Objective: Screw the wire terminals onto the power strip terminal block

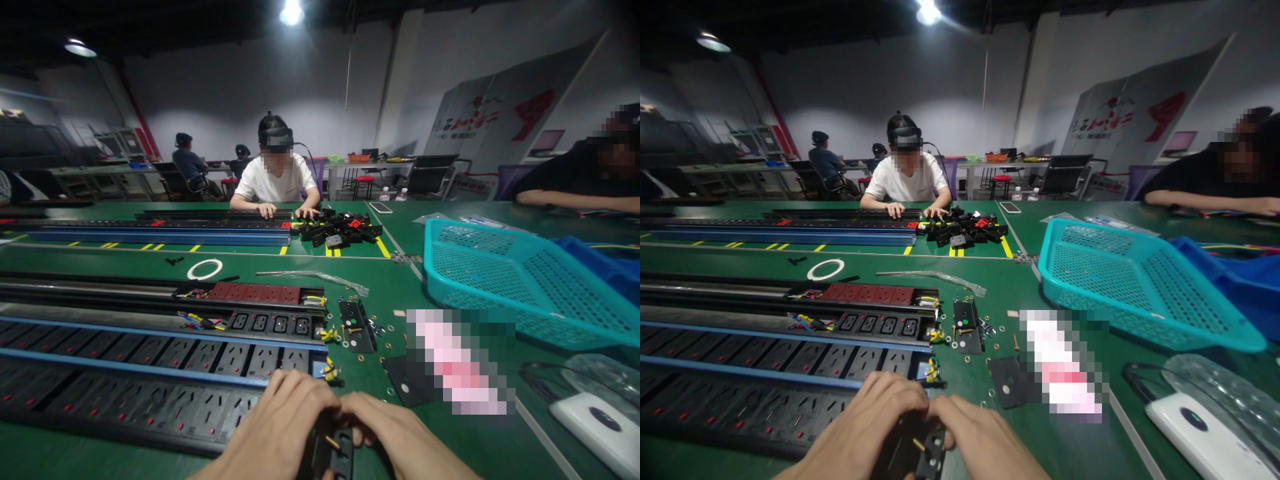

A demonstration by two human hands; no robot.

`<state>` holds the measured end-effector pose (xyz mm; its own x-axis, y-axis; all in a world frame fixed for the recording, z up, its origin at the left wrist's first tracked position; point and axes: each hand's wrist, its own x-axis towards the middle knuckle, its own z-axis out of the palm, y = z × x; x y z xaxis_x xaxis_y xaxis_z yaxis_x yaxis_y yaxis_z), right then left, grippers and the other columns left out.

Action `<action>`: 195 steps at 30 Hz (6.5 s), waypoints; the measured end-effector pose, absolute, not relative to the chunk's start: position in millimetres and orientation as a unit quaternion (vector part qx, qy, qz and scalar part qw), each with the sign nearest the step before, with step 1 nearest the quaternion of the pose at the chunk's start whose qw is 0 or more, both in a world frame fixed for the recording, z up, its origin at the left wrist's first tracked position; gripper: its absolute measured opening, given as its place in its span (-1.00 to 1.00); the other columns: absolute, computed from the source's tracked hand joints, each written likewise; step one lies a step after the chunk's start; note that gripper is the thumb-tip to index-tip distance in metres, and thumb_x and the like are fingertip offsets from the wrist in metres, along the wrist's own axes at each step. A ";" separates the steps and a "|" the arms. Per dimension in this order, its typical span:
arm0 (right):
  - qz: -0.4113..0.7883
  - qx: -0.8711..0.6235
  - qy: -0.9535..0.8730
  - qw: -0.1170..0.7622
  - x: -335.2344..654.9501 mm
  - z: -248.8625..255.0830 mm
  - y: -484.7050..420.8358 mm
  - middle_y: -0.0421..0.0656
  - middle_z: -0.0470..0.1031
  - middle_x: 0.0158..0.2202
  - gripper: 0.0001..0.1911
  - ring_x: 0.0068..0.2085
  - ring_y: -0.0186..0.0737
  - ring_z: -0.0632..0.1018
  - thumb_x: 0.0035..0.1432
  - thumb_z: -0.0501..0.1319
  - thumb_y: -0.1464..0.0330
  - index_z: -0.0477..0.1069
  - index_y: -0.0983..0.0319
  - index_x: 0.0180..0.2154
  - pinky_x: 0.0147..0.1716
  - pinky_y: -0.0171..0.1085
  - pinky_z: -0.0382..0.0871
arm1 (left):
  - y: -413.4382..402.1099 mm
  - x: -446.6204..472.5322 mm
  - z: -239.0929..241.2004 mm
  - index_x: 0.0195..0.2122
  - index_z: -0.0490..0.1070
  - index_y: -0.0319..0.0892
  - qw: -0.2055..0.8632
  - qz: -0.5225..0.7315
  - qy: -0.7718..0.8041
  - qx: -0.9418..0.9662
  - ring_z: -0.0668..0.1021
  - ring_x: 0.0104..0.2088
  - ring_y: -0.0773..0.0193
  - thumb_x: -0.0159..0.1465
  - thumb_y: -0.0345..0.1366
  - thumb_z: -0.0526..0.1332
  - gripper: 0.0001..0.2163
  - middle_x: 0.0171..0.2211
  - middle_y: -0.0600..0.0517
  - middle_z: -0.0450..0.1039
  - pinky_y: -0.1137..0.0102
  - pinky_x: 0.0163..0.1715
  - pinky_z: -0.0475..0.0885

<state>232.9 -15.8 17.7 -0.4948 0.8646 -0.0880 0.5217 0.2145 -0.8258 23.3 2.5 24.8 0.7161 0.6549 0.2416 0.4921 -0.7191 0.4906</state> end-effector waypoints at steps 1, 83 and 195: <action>0.417 -0.465 -0.757 0.191 236.2 22.6 -15.5 -0.12 0.57 -0.15 -0.61 -0.15 -0.05 0.57 -0.05 0.36 0.36 0.46 0.19 -0.11 -0.11 -0.21 0.44 | 2.3 23.0 23.2 -0.01 0.26 -0.14 0.202 0.192 0.319 0.906 0.43 -0.11 0.08 0.13 -0.42 0.22 -0.62 -0.07 -0.04 0.43 0.21 -0.03 0.30; 0.048 -0.507 -0.851 0.132 272.4 1.1 -1.5 -0.06 0.53 -0.34 -0.78 -0.34 -0.02 0.53 0.23 0.07 0.55 0.44 0.20 -0.33 -0.31 -0.10 0.36 | 4.3 23.7 11.7 -0.19 0.27 -0.14 0.152 0.203 0.313 0.915 0.40 -0.14 0.09 0.02 -0.44 0.22 -0.70 -0.16 0.02 0.44 0.19 -0.05 0.22; 0.183 -0.546 -0.803 0.154 275.8 23.0 -15.7 -0.12 0.60 -0.34 -0.79 -0.33 -0.09 0.62 0.01 0.29 0.53 0.55 0.16 -0.29 -0.35 -0.29 0.40 | 4.8 23.7 19.4 -0.19 0.39 -0.11 0.126 0.190 0.308 0.924 0.40 -0.07 0.07 0.20 -0.33 0.27 -0.84 -0.11 0.00 0.42 0.15 0.00 0.23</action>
<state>275.8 -15.7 23.0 -0.3571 0.9328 0.0485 0.8198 0.3379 -0.4622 23.7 4.8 19.4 0.7375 0.6175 0.2735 0.5219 -0.7781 0.3494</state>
